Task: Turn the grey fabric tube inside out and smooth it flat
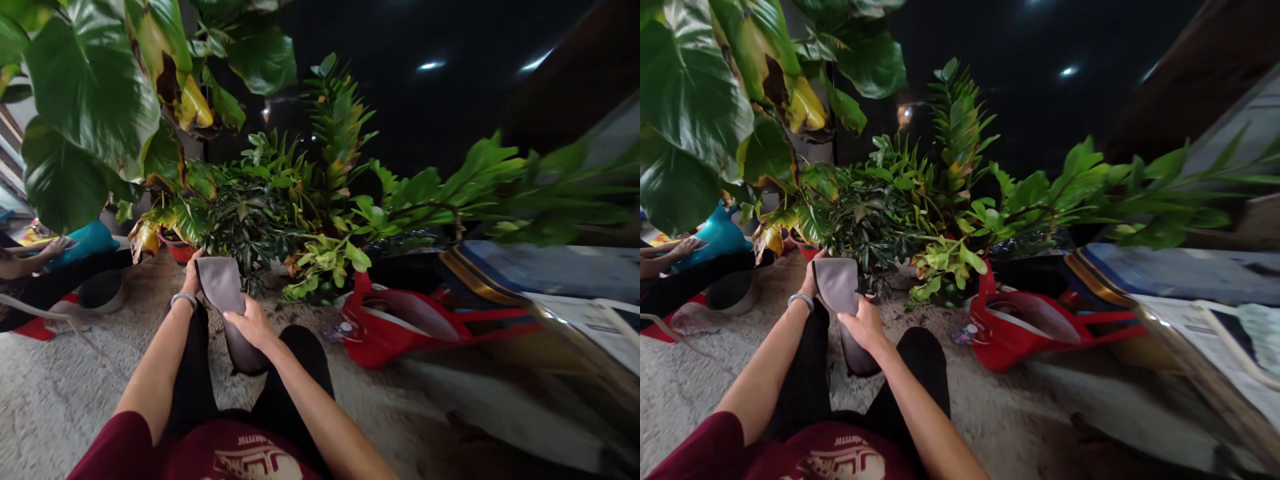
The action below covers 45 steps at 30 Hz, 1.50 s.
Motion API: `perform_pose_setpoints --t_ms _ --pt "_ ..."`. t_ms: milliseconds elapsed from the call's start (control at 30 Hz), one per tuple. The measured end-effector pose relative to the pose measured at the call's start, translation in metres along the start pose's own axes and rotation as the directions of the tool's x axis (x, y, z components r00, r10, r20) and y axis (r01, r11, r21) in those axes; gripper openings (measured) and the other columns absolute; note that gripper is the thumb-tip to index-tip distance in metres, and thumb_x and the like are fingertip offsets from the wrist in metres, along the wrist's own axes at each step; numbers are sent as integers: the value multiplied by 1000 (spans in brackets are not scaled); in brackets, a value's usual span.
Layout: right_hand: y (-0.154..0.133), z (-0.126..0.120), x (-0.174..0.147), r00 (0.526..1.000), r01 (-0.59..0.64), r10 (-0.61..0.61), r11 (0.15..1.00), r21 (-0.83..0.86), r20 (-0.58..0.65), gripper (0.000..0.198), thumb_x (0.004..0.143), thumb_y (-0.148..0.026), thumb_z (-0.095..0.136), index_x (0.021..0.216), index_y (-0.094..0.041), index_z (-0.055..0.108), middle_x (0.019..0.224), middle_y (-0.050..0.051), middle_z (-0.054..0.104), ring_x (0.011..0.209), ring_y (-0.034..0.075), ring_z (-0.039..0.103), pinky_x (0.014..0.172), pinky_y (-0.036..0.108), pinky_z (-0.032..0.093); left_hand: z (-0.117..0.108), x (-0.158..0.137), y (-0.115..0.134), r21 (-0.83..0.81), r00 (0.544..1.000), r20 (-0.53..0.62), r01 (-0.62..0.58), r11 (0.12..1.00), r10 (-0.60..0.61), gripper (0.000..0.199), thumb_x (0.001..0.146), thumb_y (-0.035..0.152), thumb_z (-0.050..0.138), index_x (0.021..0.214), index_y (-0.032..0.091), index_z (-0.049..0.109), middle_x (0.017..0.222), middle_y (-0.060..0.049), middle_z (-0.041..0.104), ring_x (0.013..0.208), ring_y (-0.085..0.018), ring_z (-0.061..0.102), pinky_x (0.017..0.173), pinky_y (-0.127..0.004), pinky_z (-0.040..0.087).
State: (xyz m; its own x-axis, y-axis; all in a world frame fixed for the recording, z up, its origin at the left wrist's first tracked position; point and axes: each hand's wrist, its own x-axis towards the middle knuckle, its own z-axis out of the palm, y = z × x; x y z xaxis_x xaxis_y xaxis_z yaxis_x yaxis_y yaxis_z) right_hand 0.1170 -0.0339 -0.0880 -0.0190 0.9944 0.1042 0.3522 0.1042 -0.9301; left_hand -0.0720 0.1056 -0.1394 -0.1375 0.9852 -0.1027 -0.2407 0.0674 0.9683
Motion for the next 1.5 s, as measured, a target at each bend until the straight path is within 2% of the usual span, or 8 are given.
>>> perform_pose_setpoints --t_ms 200,333,567,800,1100,1300,1400,1500 --pt "-63 -61 36 966 155 -120 978 143 -229 43 73 -43 74 108 -20 68 106 12 77 95 30 72 86 41 56 10 -15 5 49 989 -95 -111 993 115 63 58 21 76 120 14 68 80 -2 69 81 -19 65 74 -30 52" --pt "-57 -59 67 950 67 -37 994 85 -310 39 66 -38 75 100 -21 67 101 12 78 99 32 71 92 44 54 16 -18 5 -21 989 -104 -106 994 103 58 58 24 74 115 16 65 85 -1 67 78 -15 63 72 -28 52" --pt "-12 -50 -34 991 -113 126 973 199 -50 27 68 -41 74 88 -24 71 86 9 79 78 32 72 74 45 58 14 -11 5 -53 998 -21 -57 997 56 40 60 40 83 86 19 59 83 -1 62 83 -17 65 71 -28 54" --pt "-46 -82 47 859 51 58 979 199 -509 60 63 -45 77 115 -17 67 115 15 76 108 32 69 96 44 53 24 -4 -3 -29 991 -103 -95 995 91 49 57 53 86 82 17 64 81 -2 63 79 -18 65 65 -27 55" --pt "5 -31 -44 934 -194 292 897 397 -205 45 65 -48 77 99 -18 74 89 10 80 84 31 74 78 41 59 21 -10 -4 2 999 19 -51 999 51 42 62 50 85 77 15 67 83 -6 66 82 -18 63 68 -30 56" --pt "-46 -70 43 844 97 68 956 275 -533 58 65 -45 78 114 -16 68 120 17 75 110 33 70 98 44 55 26 -13 -2 2 998 60 -7 1000 7 42 61 49 86 74 15 66 80 -5 66 76 -17 62 68 -30 56" --pt "-40 -51 66 903 -52 211 919 392 -375 45 68 -41 72 106 -17 68 109 15 78 102 32 73 90 44 59 29 -15 -1 6 998 62 -3 1000 2 43 59 50 86 73 16 65 79 -4 66 77 -17 62 67 -29 56" --pt "-19 -20 22 957 -146 213 941 306 -199 36 68 -39 73 100 -21 69 102 12 79 98 33 74 93 46 58 25 -14 0 33 999 50 -16 999 15 41 60 51 84 72 16 65 76 -3 65 73 -15 60 64 -27 53"
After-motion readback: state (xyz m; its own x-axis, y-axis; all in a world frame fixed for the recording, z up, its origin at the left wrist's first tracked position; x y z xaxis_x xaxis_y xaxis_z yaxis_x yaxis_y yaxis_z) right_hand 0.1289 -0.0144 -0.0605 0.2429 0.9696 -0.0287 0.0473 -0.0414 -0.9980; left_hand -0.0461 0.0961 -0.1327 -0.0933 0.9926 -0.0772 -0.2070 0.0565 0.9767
